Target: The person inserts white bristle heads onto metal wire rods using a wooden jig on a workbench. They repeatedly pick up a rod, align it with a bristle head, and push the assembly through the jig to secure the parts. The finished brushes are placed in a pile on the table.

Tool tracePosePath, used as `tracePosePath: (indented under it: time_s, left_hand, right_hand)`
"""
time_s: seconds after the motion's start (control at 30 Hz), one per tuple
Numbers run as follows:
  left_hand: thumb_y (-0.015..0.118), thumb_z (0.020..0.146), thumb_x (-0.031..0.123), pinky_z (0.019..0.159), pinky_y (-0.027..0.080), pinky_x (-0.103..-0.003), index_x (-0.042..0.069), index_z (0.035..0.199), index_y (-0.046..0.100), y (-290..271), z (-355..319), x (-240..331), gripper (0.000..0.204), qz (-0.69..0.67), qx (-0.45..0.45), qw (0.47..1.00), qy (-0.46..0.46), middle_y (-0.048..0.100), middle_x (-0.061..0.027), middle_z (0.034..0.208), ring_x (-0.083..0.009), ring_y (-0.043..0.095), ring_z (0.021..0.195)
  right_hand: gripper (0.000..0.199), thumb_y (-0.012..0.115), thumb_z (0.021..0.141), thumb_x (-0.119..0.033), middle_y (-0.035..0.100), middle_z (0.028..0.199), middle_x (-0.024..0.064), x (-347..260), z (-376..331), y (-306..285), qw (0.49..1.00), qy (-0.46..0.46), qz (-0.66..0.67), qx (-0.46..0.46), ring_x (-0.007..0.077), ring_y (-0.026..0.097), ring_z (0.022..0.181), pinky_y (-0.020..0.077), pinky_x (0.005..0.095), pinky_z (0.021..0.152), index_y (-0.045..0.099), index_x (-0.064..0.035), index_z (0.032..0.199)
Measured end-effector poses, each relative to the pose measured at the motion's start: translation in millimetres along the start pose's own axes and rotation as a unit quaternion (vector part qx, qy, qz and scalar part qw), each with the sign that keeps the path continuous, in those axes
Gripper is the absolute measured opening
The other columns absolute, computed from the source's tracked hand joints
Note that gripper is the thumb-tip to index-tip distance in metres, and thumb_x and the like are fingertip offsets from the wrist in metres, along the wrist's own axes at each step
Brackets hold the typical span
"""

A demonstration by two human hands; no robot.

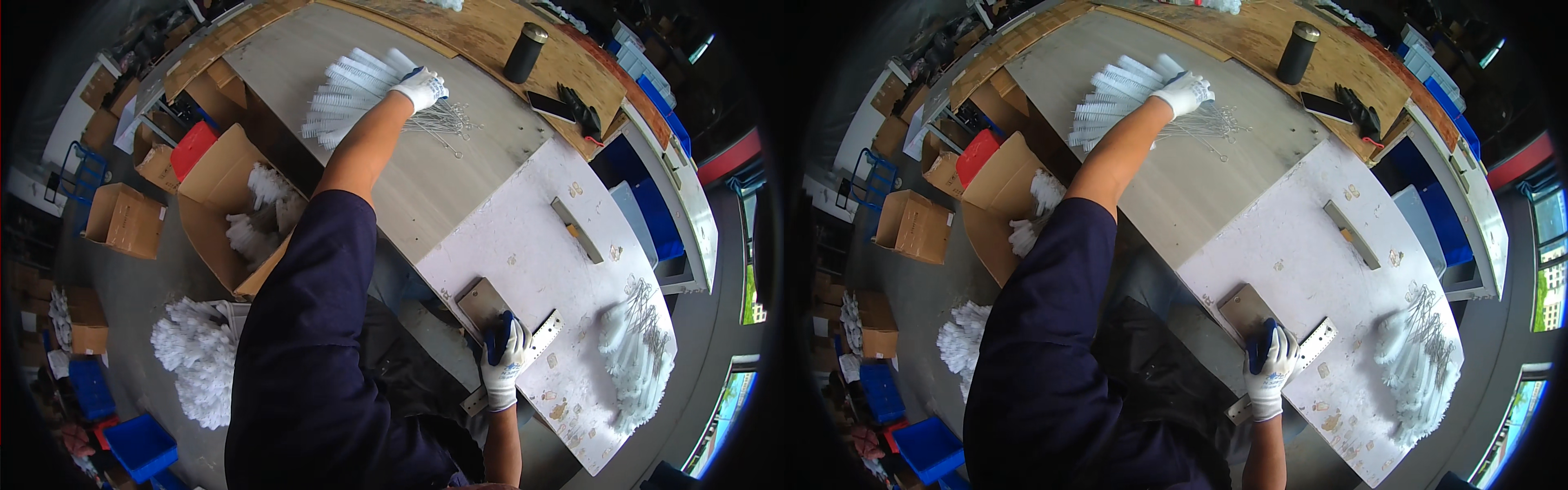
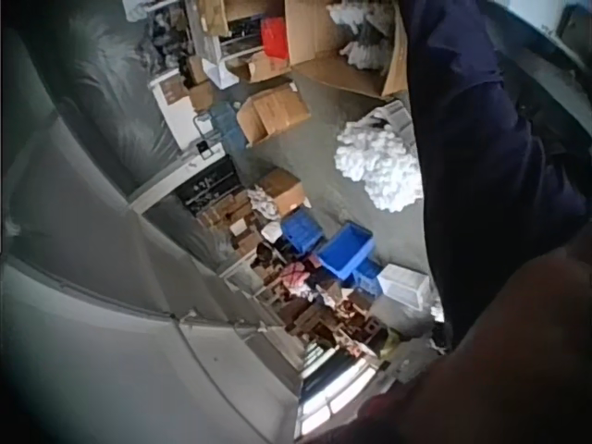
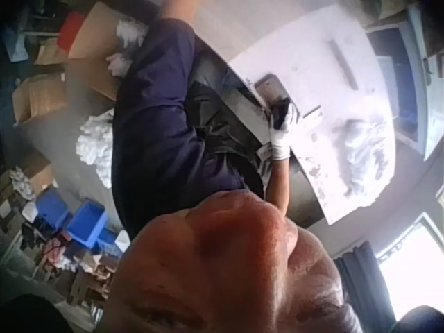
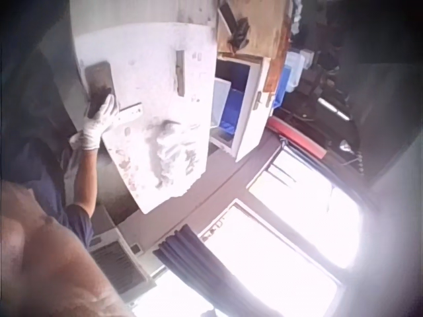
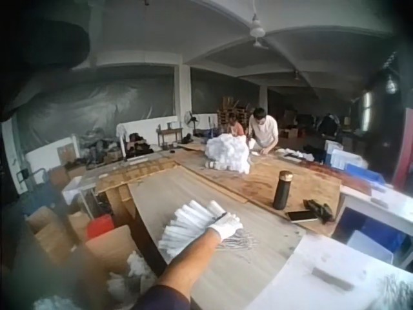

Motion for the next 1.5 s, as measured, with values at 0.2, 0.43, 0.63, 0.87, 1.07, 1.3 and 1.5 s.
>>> tracePosePath:
  time_s: [0.2, 0.43, 0.63, 0.87, 1.07, 1.3, 1.5]
  left_hand:
    - [0.057, 0.094, 0.016, 0.095, 0.047, -0.04, 0.02, 0.107, 0.071, -76.0, -11.9, -3.4, 0.019, 0.117, 0.147, 0.982, 0.019, 0.065, -0.0069, 0.103, -0.0254, 0.062, 0.105]
    - [0.051, 0.1, 0.018, 0.073, 0.056, -0.043, 0.013, 0.119, 0.068, -137.5, -64.5, 54.2, 0.026, -0.351, 0.259, 0.887, -0.149, 0.074, -0.0127, 0.094, -0.0283, 0.071, 0.082]
    - [0.054, 0.097, 0.008, 0.055, 0.046, -0.024, 0.004, 0.112, 0.074, -123.4, -89.3, 237.9, 0.025, -0.909, 0.045, 0.358, -0.207, 0.067, -0.0046, 0.08, -0.0106, 0.056, 0.06]
    - [0.056, 0.097, 0.01, 0.056, 0.048, -0.027, 0.002, 0.111, 0.075, -124.1, -65.1, 333.6, 0.025, -0.922, 0.025, 0.31, -0.232, 0.067, -0.0065, 0.078, -0.0133, 0.057, 0.062]
    - [0.057, 0.099, 0.013, 0.054, 0.052, -0.03, 0.004, 0.11, 0.071, -144.6, -53.1, 370.2, 0.02, -0.958, -0.001, 0.241, -0.156, 0.067, -0.0096, 0.077, -0.0171, 0.062, 0.06]
    - [0.058, 0.097, 0.007, 0.065, 0.058, -0.034, 0.001, 0.121, 0.065, -138.2, -65.3, 378.1, 0.026, -0.878, -0.053, 0.446, -0.168, 0.069, -0.0121, 0.087, -0.0223, 0.067, 0.07]
    - [0.051, 0.096, -0.001, 0.067, 0.06, -0.038, -0.001, 0.121, 0.066, -139.4, -70.3, 394.2, 0.029, -0.941, -0.139, 0.253, -0.174, 0.067, -0.0117, 0.084, -0.0252, 0.066, 0.071]
  right_hand:
    - [0.066, 0.075, 0.078, -0.01, 0.063, 0.124, 0.0167, 3.2, -2.0, -1.1, 1.0, 0.012, -0.012, 0.002, 0.0392, 0.057, 0.114, 0.0429, 0.0522, 0.102, 0.053, -0.0038, 0.14]
    - [0.053, 0.074, 0.079, -0.014, 0.066, 0.117, 0.0177, 15.2, -0.4, -11.5, 0.996, 0.015, 0.08, 0.047, 0.0393, 0.061, 0.109, 0.0482, 0.048, 0.096, 0.062, -0.0028, 0.13]
    - [0.032, 0.072, 0.081, -0.012, 0.07, 0.103, 0.0149, 3.9, 28.5, -25.1, 0.985, 0.129, 0.086, 0.076, 0.0369, 0.063, 0.097, 0.0502, 0.0459, 0.089, 0.069, -0.0055, 0.112]
    - [0.029, 0.07, 0.092, -0.022, 0.074, 0.098, 0.017, 39.6, 14.5, 3.4, 0.92, 0.289, 0.26, 0.045, 0.0282, 0.07, 0.095, 0.0531, 0.039, 0.085, 0.071, 0.0011, 0.11]
    - [0.038, 0.074, 0.089, -0.033, 0.074, 0.081, 0.0116, 75.1, 25.3, 7.1, 0.847, 0.407, 0.342, -0.014, 0.0171, 0.069, 0.074, 0.0533, 0.0338, 0.07, 0.073, 0.0032, 0.097]
    - [0.042, 0.068, 0.089, -0.044, 0.073, 0.082, 0.0191, 68.9, 45.4, 1.5, 0.927, 0.354, 0.117, -0.033, 0.0353, 0.072, 0.081, 0.0539, 0.0435, 0.078, 0.072, -0.0018, 0.092]
    - [0.043, 0.068, 0.087, -0.045, 0.073, 0.084, 0.0196, 75.3, 46.1, 2.0, 0.93, 0.351, 0.096, -0.043, 0.0365, 0.072, 0.082, 0.0544, 0.0441, 0.075, 0.072, -0.0029, 0.092]
Point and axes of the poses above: each hand's wrist, its own z-axis towards the middle knuckle, its own y-axis out of the palm, x = y × z, the point moved 7 cm from there along z, towards the middle knuckle
